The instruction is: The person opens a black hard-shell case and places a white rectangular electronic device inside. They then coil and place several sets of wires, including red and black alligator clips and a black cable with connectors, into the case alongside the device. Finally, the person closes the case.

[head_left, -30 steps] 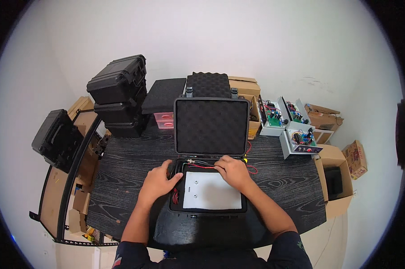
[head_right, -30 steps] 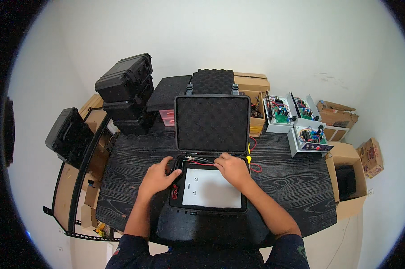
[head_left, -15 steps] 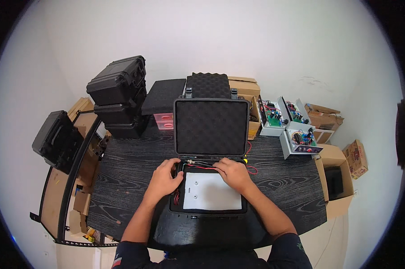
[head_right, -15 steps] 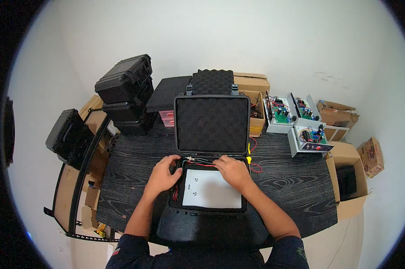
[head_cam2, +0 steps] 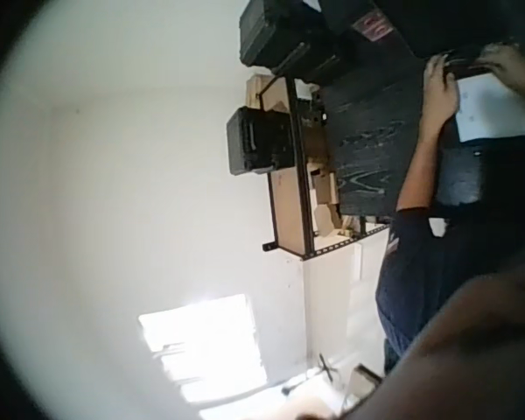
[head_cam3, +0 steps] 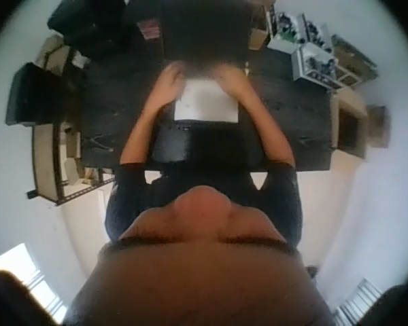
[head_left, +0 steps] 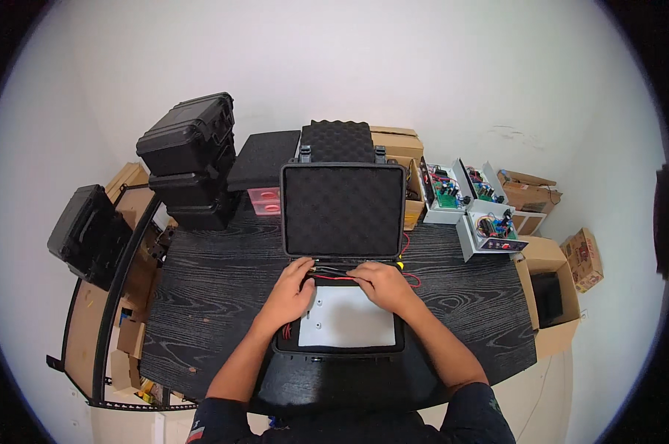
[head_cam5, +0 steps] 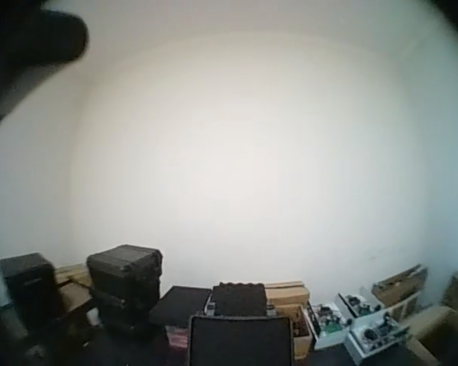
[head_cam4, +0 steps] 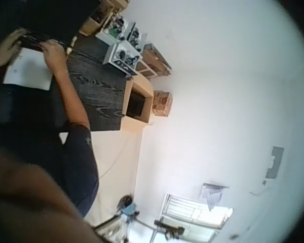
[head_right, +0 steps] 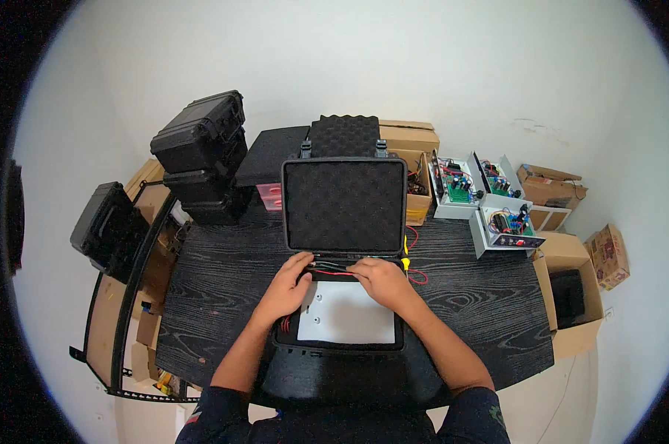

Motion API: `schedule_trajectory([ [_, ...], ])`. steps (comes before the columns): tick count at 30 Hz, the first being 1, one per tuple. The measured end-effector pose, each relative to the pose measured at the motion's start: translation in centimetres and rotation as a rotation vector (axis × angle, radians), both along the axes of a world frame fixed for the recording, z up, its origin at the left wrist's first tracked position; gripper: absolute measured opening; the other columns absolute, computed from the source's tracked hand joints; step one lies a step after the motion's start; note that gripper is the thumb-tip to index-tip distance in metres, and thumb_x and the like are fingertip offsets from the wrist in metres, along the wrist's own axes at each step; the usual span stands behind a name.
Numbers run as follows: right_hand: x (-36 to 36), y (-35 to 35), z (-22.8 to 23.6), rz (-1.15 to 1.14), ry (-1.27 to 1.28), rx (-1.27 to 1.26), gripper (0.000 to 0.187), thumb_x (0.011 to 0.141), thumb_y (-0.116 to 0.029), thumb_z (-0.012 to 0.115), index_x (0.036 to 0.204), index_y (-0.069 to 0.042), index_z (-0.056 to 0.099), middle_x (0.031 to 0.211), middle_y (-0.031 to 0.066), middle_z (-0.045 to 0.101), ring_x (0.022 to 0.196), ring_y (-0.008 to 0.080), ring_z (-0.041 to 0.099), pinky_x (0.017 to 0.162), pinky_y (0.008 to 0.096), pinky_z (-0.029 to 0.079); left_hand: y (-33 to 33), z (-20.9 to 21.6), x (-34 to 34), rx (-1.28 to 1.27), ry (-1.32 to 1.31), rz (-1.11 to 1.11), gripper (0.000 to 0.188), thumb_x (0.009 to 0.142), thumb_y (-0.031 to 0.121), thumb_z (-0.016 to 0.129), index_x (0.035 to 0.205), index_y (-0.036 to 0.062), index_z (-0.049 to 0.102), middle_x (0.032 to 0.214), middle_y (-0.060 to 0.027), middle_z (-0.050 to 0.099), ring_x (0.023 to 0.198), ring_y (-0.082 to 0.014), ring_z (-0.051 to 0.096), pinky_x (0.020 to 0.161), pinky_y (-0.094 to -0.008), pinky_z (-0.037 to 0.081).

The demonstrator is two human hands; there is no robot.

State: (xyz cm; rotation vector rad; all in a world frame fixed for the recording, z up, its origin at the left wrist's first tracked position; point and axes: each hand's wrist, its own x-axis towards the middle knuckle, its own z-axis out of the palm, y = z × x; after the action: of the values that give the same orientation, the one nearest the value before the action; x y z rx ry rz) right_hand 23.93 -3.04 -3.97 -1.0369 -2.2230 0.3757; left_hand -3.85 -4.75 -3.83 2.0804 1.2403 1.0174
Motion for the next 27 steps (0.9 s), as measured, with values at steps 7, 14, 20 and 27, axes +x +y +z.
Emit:
schedule_trajectory([
  [7,1.0,1.3,2.2,-0.099,0.195,0.23,0.021,0.088,-0.008,0.075,0.108,-0.003,0.077,0.117,0.0165,0.076,0.114,0.0342,0.072,0.103,0.0435,0.057,-1.3,1.5,0.2,0.003,0.338,0.079,0.062,0.1,0.037,0.068,0.147,-0.0032,0.059,0.155,-0.021,0.054,0.155,-0.042,0.039,0.125,-0.0663,0.025],
  [14,4.8,10.1,5.9,-0.195,0.944,-0.185,0.077,0.105,-0.014,0.068,0.167,-0.002,0.024,0.164,0.0335,0.038,0.152,0.0397,0.043,0.12,0.0443,0.04,-1.5,1.5,0.4,-0.057,0.32,0.067,0.067,0.104,0.046,0.06,0.152,-0.0023,0.055,0.163,-0.0209,0.046,0.161,-0.0418,0.029,0.125,-0.0727,0.016],
  [20,5.5,7.4,7.8,-0.184,0.808,-0.046,0.072,0.109,-0.022,0.065,0.166,-0.003,0.026,0.156,0.0247,0.048,0.139,0.0285,0.054,0.116,0.0381,0.043,-1.4,-0.3,-1.0,-0.102,0.108,0.032,0.079,0.113,0.053,0.034,0.169,-0.0019,0.022,0.176,-0.0239,0.022,0.165,-0.0415,0.015,0.129,-0.0656,0.008],
  [27,5.2,-3.2,9.4,-0.052,0.444,0.192,0.055,0.106,-0.04,0.065,0.142,0.001,0.061,0.136,0.0192,0.066,0.126,0.0328,0.064,0.112,0.0427,0.047,-4.3,-2.5,-2.4,-0.168,-0.281,-0.002,0.078,0.115,0.047,0.021,0.169,-0.0051,-0.001,0.178,-0.0256,0.009,0.166,-0.0392,0.01,0.133,-0.0521,0.004],
])
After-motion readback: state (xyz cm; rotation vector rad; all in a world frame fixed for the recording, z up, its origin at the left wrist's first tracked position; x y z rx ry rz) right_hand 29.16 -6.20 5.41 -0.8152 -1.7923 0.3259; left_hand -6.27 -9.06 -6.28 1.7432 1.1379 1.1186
